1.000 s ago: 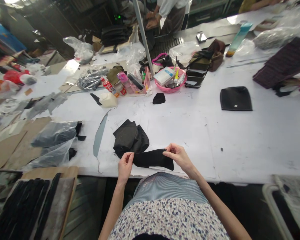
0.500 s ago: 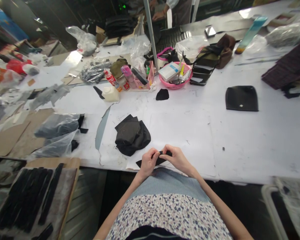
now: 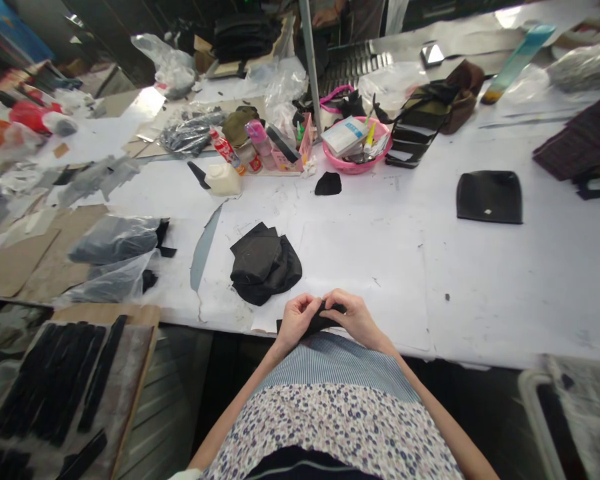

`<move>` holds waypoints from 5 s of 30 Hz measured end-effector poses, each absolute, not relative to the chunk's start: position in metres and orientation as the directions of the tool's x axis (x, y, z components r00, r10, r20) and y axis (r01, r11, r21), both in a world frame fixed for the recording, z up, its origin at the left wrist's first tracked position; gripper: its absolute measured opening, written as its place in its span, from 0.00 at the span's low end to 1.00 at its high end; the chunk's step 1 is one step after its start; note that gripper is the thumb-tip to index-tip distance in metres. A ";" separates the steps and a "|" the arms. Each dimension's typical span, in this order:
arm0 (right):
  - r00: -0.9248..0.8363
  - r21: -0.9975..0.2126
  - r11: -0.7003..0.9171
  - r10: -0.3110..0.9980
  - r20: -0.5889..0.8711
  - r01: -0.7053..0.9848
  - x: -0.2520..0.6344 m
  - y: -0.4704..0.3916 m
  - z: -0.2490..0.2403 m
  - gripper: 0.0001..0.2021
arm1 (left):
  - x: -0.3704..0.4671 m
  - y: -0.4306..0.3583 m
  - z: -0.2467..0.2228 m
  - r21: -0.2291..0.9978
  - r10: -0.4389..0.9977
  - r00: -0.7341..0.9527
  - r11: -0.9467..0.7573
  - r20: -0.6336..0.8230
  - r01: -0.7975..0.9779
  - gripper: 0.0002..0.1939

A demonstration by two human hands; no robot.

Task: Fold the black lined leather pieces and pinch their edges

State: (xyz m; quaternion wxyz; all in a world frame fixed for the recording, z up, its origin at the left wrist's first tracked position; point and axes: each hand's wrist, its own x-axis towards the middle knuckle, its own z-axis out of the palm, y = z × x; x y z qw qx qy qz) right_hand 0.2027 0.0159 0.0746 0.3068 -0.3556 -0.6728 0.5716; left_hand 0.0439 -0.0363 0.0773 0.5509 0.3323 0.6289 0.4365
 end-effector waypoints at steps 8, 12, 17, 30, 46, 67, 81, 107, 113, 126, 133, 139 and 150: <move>-0.600 -0.972 0.176 0.799 0.048 0.156 0.204 0.018 0.076 0.06 | 0.045 -0.035 0.077 0.877 0.868 -0.143 0.454 -0.475 -0.158 0.17; -0.592 -0.975 0.159 0.805 0.038 0.154 0.204 0.017 0.077 0.06 | 0.044 -0.035 0.078 0.887 0.874 -0.155 0.446 -0.461 -0.125 0.14; -0.585 -0.976 0.145 0.811 0.022 0.165 0.204 0.017 0.078 0.06 | 0.044 -0.035 0.077 0.889 0.877 -0.150 0.445 -0.457 -0.105 0.12; -0.546 -0.977 -0.198 0.811 -0.211 0.084 0.202 0.024 0.067 0.13 | 0.046 -0.035 0.082 0.909 0.908 -0.141 0.409 -0.395 0.082 0.09; -0.426 -0.917 -0.395 0.820 -0.382 0.060 0.190 0.018 0.072 0.12 | 0.052 -0.035 0.086 0.900 0.911 -0.184 0.400 -0.369 0.174 0.08; -0.609 -0.985 -0.067 0.779 -0.152 0.161 0.213 0.021 0.077 0.04 | 0.047 -0.036 0.085 0.908 0.910 -0.090 0.411 -0.404 0.077 0.09; -0.554 -0.984 -0.016 0.825 -0.113 0.177 0.212 0.013 0.071 0.04 | 0.041 -0.044 0.081 0.872 0.883 0.025 0.466 -0.468 -0.151 0.14; -0.661 -0.966 0.014 0.732 -0.166 0.259 0.226 0.022 0.068 0.05 | 0.046 -0.043 0.076 0.873 0.873 -0.046 0.486 -0.485 0.030 0.17; -0.688 -0.973 0.043 0.714 -0.129 0.227 0.225 0.021 0.073 0.04 | 0.046 -0.043 0.073 0.877 0.880 -0.025 0.474 -0.474 0.074 0.18; -0.633 -0.985 -0.104 0.756 -0.167 0.136 0.225 0.014 0.061 0.04 | 0.047 -0.042 0.073 0.861 0.862 -0.004 0.507 -0.507 0.044 0.16; -0.654 -0.976 -0.070 0.733 -0.190 0.205 0.228 0.019 0.062 0.04 | 0.049 -0.042 0.074 0.862 0.864 -0.004 0.503 -0.504 0.064 0.15; -0.633 -0.979 -0.062 0.754 -0.174 0.195 0.225 0.019 0.062 0.04 | 0.045 -0.044 0.072 0.861 0.861 0.042 0.509 -0.508 -0.019 0.15; -0.583 -0.970 -0.011 0.797 -0.155 0.243 0.222 0.016 0.061 0.08 | 0.044 -0.045 0.079 0.812 0.824 0.029 0.562 -0.565 -0.158 0.16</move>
